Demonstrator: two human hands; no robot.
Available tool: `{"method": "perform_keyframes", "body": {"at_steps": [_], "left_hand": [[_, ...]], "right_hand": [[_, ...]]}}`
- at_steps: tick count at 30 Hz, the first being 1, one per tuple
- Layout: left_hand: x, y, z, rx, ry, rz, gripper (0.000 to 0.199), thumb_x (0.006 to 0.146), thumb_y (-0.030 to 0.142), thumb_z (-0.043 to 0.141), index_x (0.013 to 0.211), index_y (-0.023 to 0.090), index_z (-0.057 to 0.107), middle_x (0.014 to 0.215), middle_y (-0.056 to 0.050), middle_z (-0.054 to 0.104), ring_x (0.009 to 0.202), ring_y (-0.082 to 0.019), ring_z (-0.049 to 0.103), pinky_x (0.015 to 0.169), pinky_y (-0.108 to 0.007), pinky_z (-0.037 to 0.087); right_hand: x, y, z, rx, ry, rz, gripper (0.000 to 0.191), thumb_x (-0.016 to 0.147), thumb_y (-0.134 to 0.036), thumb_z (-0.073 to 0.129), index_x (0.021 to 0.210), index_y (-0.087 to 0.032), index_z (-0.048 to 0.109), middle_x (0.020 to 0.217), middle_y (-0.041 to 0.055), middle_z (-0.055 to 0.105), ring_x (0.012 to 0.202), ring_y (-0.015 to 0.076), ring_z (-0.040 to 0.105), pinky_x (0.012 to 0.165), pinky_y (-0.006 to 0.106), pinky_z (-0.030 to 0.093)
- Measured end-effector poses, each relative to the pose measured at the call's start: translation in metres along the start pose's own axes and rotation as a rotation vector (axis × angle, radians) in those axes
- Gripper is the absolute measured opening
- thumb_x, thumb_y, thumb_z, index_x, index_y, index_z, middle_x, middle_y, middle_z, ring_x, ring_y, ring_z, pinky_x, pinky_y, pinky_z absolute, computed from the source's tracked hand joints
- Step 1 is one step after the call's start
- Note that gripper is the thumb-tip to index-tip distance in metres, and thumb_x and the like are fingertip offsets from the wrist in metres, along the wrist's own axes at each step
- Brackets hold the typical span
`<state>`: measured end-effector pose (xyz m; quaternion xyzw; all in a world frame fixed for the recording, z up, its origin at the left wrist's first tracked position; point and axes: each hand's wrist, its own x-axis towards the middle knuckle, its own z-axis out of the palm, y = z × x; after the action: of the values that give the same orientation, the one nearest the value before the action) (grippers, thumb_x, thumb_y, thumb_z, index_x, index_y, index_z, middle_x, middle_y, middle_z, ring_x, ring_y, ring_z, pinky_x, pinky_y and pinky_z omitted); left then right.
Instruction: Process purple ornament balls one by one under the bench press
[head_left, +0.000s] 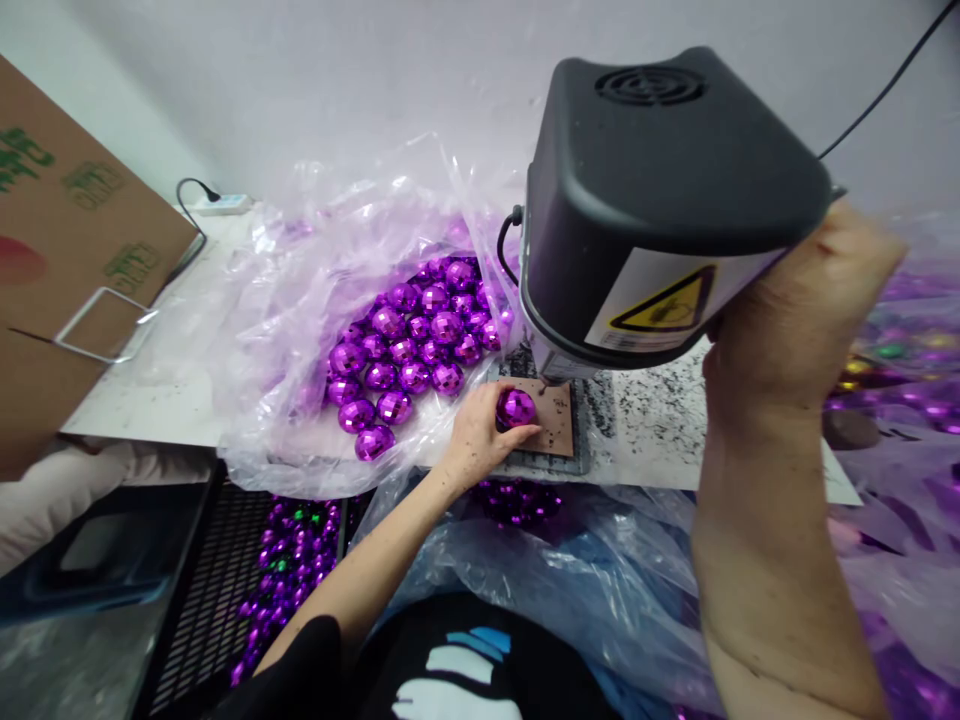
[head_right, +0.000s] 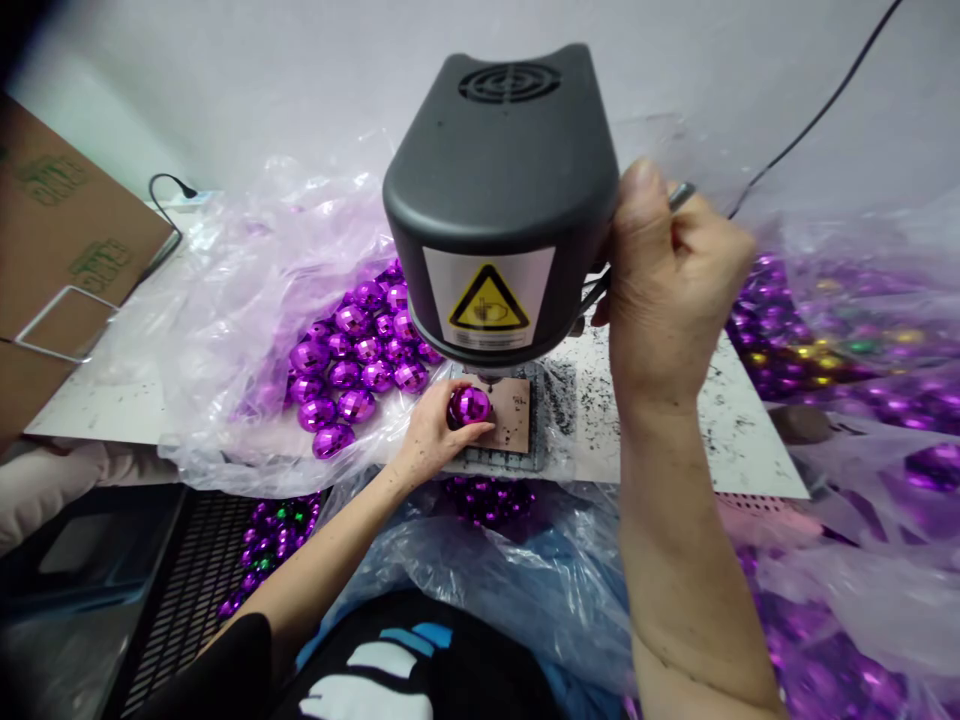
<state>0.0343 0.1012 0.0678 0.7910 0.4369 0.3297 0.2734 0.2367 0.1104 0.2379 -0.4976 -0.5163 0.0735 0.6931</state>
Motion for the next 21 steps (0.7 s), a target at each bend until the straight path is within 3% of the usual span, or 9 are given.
{"method": "perform_keyframes", "body": {"at_steps": [3, 9, 15, 19, 21], "left_hand": [[0.004, 0.001, 0.010, 0.062, 0.032, 0.052, 0.052, 0.077, 0.045, 0.079, 0.119, 0.022, 0.057, 0.112, -0.007, 0.064, 0.106, -0.025, 0.059, 0.094, -0.039, 0.046], [0.014, 0.008, 0.025, 0.179, 0.033, 0.000, 0.052, 0.072, 0.048, 0.082, 0.114, 0.023, 0.062, 0.107, -0.007, 0.061, 0.108, -0.027, 0.056, 0.099, -0.044, 0.040], [0.018, 0.011, 0.029, 0.159, -0.025, 0.044, 0.041, 0.079, 0.036, 0.076, 0.112, 0.022, 0.058, 0.112, -0.006, 0.063, 0.115, -0.026, 0.055, 0.117, -0.052, 0.024], [0.016, 0.010, 0.030, 0.140, -0.022, 0.057, 0.040, 0.080, 0.035, 0.073, 0.113, 0.022, 0.056, 0.115, -0.007, 0.064, 0.116, -0.027, 0.054, 0.118, -0.053, 0.024], [0.016, 0.009, 0.030, 0.140, -0.019, 0.057, 0.040, 0.079, 0.035, 0.073, 0.113, 0.022, 0.056, 0.116, -0.007, 0.064, 0.117, -0.027, 0.054, 0.118, -0.053, 0.024]], "right_hand": [[0.001, 0.001, -0.001, -0.033, 0.009, -0.010, 0.049, 0.091, -0.048, 0.052, 0.065, -0.005, 0.053, 0.059, -0.0021, 0.043, 0.057, -0.0038, 0.038, 0.058, 0.012, 0.038], [-0.001, -0.001, -0.002, -0.060, -0.009, 0.009, 0.051, 0.091, -0.051, 0.050, 0.066, -0.007, 0.048, 0.059, -0.0029, 0.042, 0.057, -0.0040, 0.037, 0.057, 0.013, 0.035], [0.001, -0.001, -0.003, -0.083, -0.021, 0.024, 0.050, 0.091, -0.050, 0.051, 0.068, -0.006, 0.051, 0.063, -0.0014, 0.044, 0.063, -0.0031, 0.040, 0.061, 0.014, 0.036], [-0.003, -0.005, -0.006, -0.118, -0.015, 0.059, 0.052, 0.090, -0.053, 0.052, 0.066, -0.007, 0.050, 0.058, -0.0027, 0.039, 0.052, -0.0035, 0.033, 0.050, 0.014, 0.026], [-0.015, -0.007, -0.008, -0.188, 0.035, -0.018, 0.052, 0.092, -0.050, 0.050, 0.063, -0.008, 0.046, 0.056, -0.0027, 0.036, 0.051, -0.0030, 0.032, 0.050, 0.015, 0.024]]}}
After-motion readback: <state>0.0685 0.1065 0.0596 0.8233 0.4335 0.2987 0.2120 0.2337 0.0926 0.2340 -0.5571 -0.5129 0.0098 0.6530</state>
